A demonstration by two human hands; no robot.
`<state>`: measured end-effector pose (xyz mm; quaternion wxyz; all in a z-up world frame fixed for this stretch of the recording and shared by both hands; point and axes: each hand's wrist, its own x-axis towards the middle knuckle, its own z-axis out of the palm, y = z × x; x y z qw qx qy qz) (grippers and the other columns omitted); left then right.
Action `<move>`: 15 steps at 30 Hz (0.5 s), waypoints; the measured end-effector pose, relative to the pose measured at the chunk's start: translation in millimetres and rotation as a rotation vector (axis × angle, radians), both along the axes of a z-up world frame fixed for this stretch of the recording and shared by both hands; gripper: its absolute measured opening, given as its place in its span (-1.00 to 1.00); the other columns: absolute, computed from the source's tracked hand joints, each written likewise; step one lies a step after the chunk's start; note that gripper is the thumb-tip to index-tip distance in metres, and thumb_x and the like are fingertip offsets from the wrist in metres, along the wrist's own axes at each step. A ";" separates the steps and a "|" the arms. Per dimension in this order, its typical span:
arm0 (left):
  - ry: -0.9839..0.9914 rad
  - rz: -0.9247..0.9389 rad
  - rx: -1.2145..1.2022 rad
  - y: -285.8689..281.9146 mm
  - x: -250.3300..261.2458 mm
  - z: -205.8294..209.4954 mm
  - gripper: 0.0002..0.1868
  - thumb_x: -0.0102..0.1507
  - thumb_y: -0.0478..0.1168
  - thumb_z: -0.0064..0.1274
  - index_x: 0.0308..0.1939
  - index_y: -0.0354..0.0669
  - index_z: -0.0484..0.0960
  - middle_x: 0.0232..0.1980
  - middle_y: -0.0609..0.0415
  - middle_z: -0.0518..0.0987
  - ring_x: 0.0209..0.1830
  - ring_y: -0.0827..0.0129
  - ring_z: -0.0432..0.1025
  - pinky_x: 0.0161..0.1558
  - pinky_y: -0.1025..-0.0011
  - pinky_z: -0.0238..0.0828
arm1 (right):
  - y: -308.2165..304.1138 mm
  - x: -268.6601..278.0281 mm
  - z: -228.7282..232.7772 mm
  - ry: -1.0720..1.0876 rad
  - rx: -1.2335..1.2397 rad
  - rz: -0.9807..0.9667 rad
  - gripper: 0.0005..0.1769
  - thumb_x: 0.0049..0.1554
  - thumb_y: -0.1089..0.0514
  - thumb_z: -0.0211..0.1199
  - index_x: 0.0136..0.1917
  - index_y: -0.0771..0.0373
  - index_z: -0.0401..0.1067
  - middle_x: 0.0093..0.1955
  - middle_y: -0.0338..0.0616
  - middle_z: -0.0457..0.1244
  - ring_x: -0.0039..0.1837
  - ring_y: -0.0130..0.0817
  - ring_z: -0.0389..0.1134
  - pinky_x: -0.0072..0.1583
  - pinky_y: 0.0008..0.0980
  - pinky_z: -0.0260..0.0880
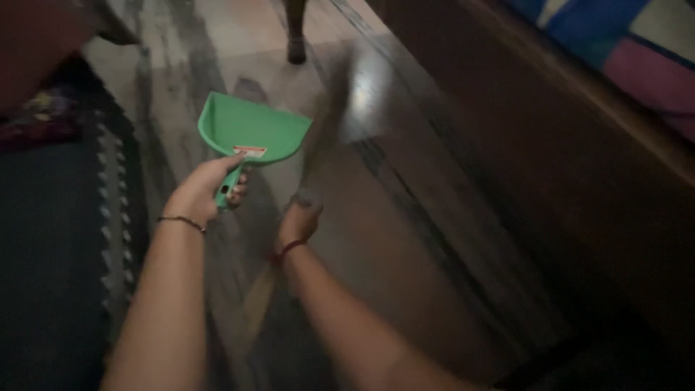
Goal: The person sweeps a tiled floor using a traditional broom and a green dustpan. They gather debris from various areas, including near a bed and an air cooler, and transfer the collected dust into the dustpan.
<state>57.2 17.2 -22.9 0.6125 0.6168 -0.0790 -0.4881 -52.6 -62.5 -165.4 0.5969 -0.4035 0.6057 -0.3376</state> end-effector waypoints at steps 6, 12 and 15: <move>-0.039 -0.103 0.103 -13.7 -7.6 -2.6 -0.69 0.45 0.01 -0.17 -0.17 -0.16 0.44 -0.46 0.19 0.36 -0.64 0.54 0.16 -0.68 0.57 -0.02 | -16.0 4.4 -25.9 -0.013 0.206 -0.068 -0.36 0.25 0.16 0.01 0.53 0.32 -0.05 0.29 0.22 0.22 0.19 0.07 0.34 0.17 -0.01 0.41; -0.002 0.008 0.067 -21.8 11.7 -1.8 -0.71 0.44 -0.03 -0.14 -0.15 -0.18 0.46 -0.45 0.19 0.36 -0.63 0.54 0.17 -0.68 0.57 -0.02 | -84.5 8.2 -36.9 -0.043 0.226 0.449 -0.53 0.22 0.19 -0.01 0.40 0.29 0.21 0.17 0.18 0.29 0.05 -0.01 0.34 0.07 0.04 0.44; -0.040 0.035 0.039 -35.0 22.1 -2.6 -0.71 0.44 -0.02 -0.14 -0.13 -0.18 0.44 -0.45 0.18 0.36 -0.64 0.54 0.16 -0.68 0.55 0.00 | -121.1 9.6 -39.9 0.030 0.057 0.463 -0.57 0.21 0.21 -0.02 0.33 0.28 0.34 0.10 0.16 0.32 -0.03 -0.04 0.34 0.02 0.07 0.46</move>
